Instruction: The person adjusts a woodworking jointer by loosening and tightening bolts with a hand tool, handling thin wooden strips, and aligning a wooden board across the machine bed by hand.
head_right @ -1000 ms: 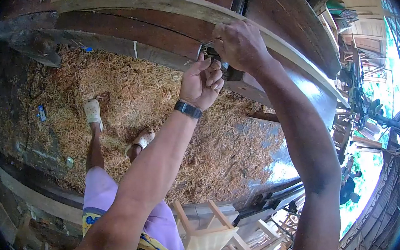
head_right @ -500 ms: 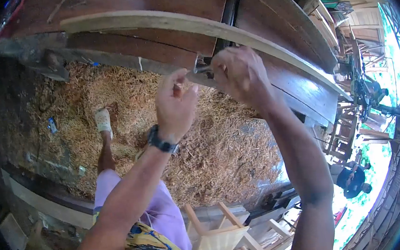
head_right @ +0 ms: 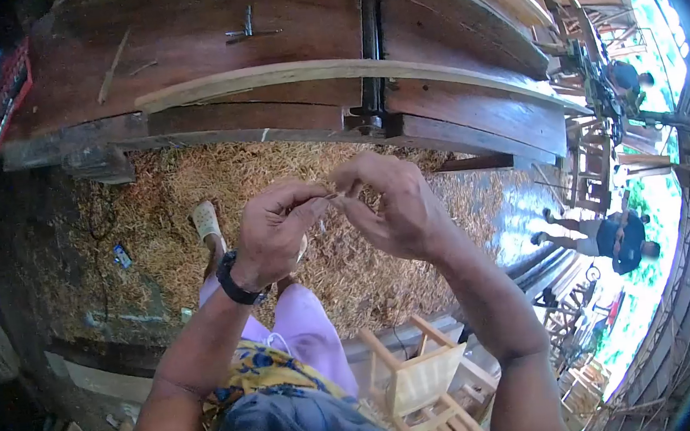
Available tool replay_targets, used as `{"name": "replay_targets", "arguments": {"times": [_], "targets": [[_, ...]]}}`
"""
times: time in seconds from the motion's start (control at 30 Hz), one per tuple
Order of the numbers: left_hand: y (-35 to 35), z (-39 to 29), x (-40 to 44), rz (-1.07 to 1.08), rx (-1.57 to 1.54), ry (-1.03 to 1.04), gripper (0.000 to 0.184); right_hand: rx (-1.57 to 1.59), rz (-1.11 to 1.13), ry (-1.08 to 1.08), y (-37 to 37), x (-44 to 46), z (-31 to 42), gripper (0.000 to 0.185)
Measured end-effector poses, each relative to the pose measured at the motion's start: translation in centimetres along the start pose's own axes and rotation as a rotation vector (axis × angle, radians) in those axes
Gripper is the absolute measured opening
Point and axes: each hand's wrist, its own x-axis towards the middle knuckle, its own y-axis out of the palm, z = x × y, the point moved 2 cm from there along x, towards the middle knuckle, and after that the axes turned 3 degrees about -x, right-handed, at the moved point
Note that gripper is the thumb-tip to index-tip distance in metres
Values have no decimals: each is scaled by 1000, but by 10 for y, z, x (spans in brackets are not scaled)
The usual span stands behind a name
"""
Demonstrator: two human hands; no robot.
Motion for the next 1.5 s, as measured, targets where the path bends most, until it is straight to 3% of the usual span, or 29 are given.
{"name": "replay_targets", "arguments": {"times": [0.13, 0.23, 0.43, 0.57, 0.63, 0.7, 0.83, 0.97, 1.1, 1.17, 1.2, 1.3, 1.33, 1.5], "targets": [[-28, -26, -15, 22, -357, -392, 16, 173, -39, 187, -4, 5, 39, 23], [-51, -65, -18, 72, -279, -520, 24, 229, -15, 292, 3, 13, 68, 24], [-81, -102, -15, 186, 141, -189, 24, 250, -154, 494, 19, 28, 114, 18], [-94, -121, -6, 252, 259, -133, 22, 258, -251, 431, 23, 34, 120, 14], [-105, -122, 5, 251, 359, -93, 26, 277, -320, 500, 20, 38, 114, 14], [-124, -111, 26, 226, 535, 10, 28, 280, -430, 552, 16, 44, 99, 14], [-192, -86, 124, -38, 808, -301, 34, 215, -557, 449, -5, 67, 63, 13], [-234, -68, 235, -203, 997, -96, 40, 189, -623, 383, -22, 110, 12, 12], [-252, -20, 326, -360, 1409, -148, 38, 127, -677, 350, -11, 168, -98, 12], [-252, 2, 347, -534, 1581, -123, 38, 151, -666, 417, -4, 195, -152, 12], [-270, 29, 359, -484, 1675, -157, 40, 163, -663, 450, 0, 210, -178, 12], [-278, 64, 362, -649, 1776, 24, 43, 99, -710, 353, 19, 248, -249, 13], [-261, 49, 364, -664, 1717, -100, 42, 26, -654, 333, 19, 258, -262, 12], [-278, 52, 375, -631, 1737, -5, 39, 116, -595, 353, 35, 290, -293, 17]]}}
